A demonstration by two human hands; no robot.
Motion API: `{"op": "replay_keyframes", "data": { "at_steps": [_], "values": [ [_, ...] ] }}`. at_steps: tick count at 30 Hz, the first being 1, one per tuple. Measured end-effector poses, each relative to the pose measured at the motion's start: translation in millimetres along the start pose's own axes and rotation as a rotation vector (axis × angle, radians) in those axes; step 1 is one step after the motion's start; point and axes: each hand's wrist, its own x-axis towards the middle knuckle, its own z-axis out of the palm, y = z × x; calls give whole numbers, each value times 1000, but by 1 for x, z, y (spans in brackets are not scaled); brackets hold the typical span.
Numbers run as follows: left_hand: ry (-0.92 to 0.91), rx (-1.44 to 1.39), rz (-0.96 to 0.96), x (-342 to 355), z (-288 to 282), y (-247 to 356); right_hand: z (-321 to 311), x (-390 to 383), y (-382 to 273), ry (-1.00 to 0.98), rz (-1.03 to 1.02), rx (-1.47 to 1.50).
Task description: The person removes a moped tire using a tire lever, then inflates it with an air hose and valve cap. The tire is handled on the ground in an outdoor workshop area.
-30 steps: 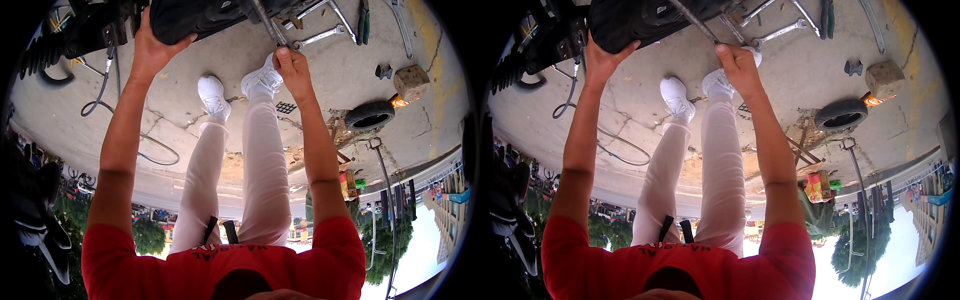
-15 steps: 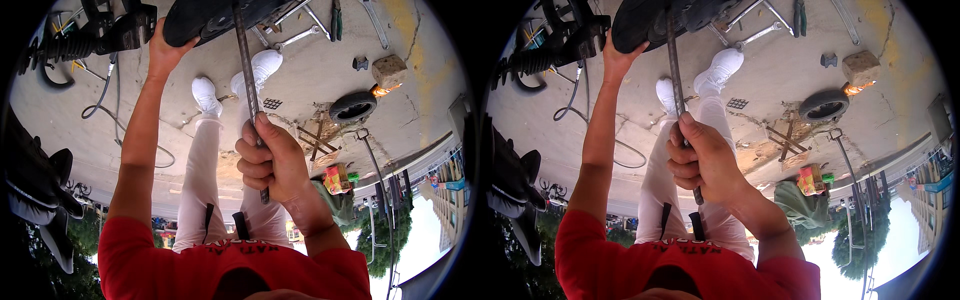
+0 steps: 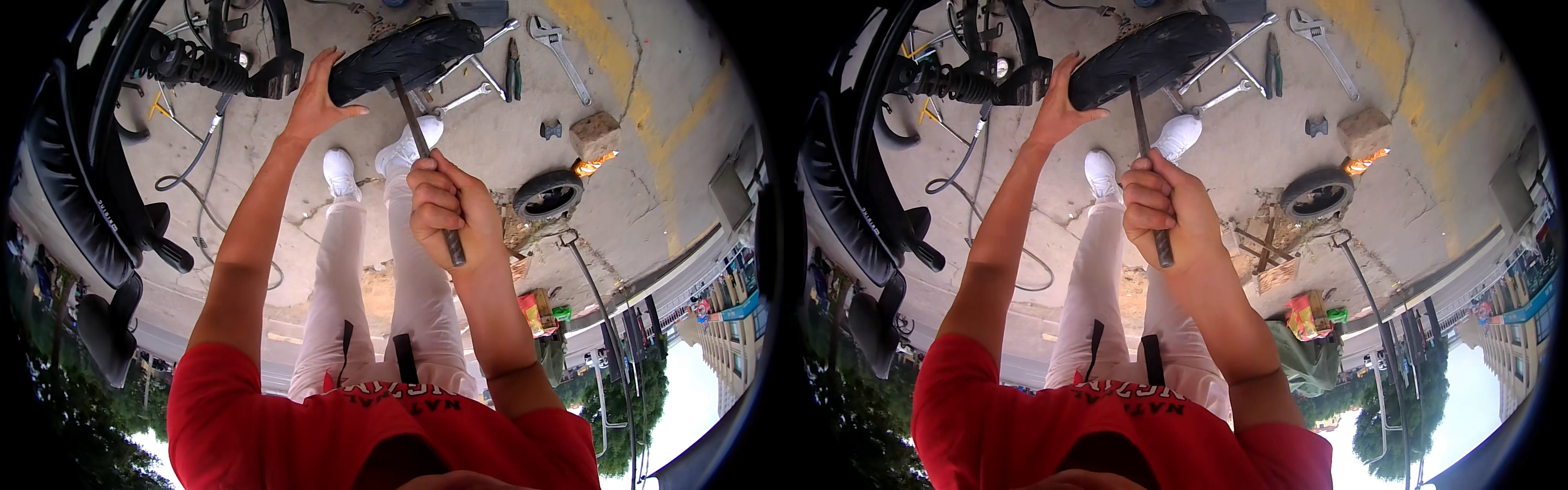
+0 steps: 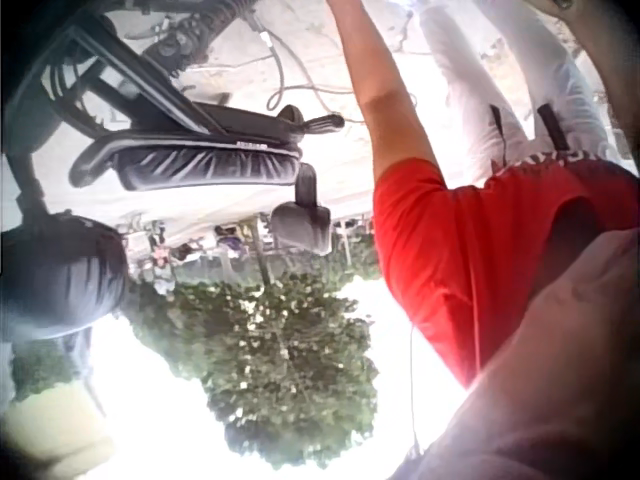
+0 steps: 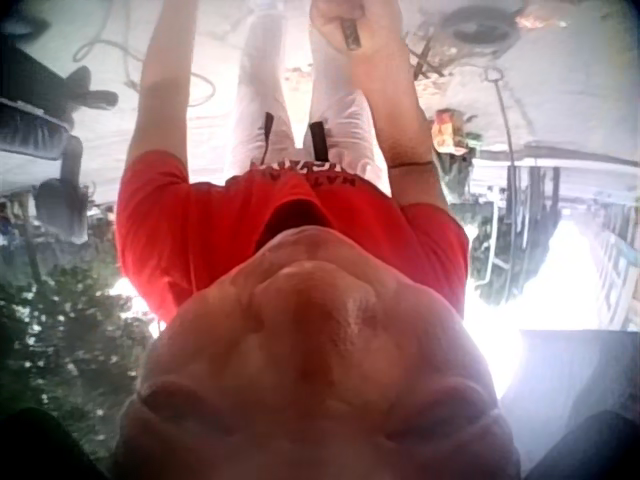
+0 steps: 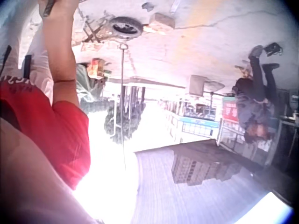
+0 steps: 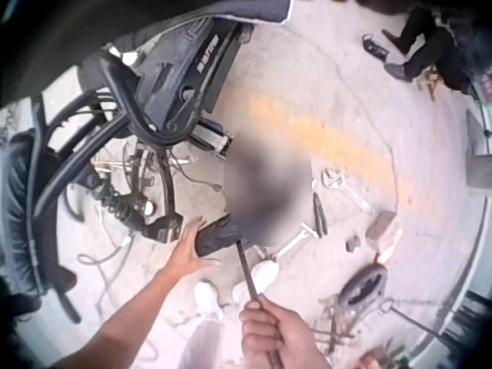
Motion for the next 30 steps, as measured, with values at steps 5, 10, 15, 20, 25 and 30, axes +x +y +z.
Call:
{"op": "replay_keyframes", "data": {
  "at_steps": [5, 10, 15, 20, 25, 30],
  "values": [
    [-242, 216, -156, 40, 12, 60, -13, -11, -2, 14, -19, 10],
    [-72, 318, 4, 4, 44, 85, -36, -45, -9, 99, -83, -71],
    [25, 240, 60, -10, 55, 87, -15, -54, -9, 240, -107, -112],
    [36, 242, 26, 4, 47, 80, 18, -41, -3, 328, -109, -229],
    [19, 250, 32, -2, 41, 69, -3, -49, -21, 630, -91, -1161],
    [1, 259, 40, 8, 43, 71, -52, -58, -91, 786, -718, -2999]
  ]
}}
